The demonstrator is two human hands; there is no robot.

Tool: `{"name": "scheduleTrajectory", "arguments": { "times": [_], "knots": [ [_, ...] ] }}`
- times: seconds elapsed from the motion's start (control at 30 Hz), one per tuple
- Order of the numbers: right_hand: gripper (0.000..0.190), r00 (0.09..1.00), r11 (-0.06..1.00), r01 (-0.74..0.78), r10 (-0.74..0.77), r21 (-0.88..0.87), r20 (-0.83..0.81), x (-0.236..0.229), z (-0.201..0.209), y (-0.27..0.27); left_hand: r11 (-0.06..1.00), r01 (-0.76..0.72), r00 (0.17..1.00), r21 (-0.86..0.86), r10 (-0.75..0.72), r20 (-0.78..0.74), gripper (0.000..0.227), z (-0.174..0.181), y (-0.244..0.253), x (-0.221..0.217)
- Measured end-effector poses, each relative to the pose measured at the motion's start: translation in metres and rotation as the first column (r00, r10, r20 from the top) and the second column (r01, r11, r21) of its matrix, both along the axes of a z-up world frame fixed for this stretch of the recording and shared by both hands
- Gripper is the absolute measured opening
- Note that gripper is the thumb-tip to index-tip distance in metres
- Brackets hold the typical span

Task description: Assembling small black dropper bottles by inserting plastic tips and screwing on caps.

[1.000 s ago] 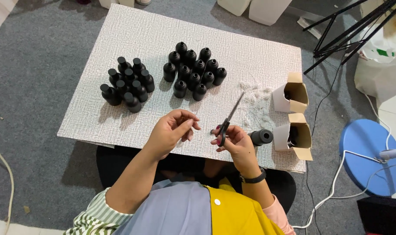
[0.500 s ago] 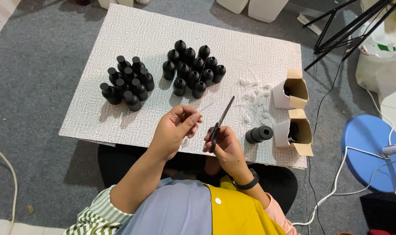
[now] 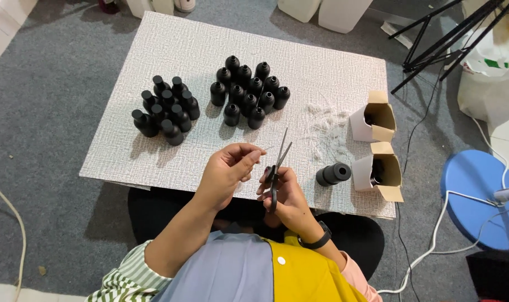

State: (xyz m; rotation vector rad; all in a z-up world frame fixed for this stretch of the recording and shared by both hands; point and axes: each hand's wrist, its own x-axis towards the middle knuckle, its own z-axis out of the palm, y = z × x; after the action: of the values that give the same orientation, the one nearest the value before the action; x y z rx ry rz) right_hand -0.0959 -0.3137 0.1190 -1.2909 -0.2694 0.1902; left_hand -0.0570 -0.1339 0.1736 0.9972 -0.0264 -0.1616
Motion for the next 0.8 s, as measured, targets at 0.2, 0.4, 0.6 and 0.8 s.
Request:
{"name": "scheduleTrajectory", "arguments": {
  "times": [0.2,0.4,0.6,0.8],
  "knots": [
    [0.061,1.000,1.000,0.007,-0.007,0.021,-0.014,0.000,-0.001,0.000,0.995,-0.014,0.997,0.097,0.006,0.081,0.018,-0.011,0.002,0.002],
    [0.049,1.000,1.000,-0.027,0.026,0.010,0.003,0.002,-0.005,0.004,0.992,0.013,0.997,0.122,-0.022,0.076,0.014,-0.017,0.007,0.004],
    [0.049,0.996,0.997,0.006,0.001,-0.079,0.087,0.025,-0.002,-0.011,0.982,0.027,0.980,0.189,-0.063,0.190,0.014,0.007,0.012,0.016],
    [0.045,0.983,0.992,0.102,-0.090,-0.071,0.159,0.023,0.040,-0.001,0.987,0.030,0.954,0.160,-0.076,0.291,0.011,0.035,0.018,0.020]
  ]
}}
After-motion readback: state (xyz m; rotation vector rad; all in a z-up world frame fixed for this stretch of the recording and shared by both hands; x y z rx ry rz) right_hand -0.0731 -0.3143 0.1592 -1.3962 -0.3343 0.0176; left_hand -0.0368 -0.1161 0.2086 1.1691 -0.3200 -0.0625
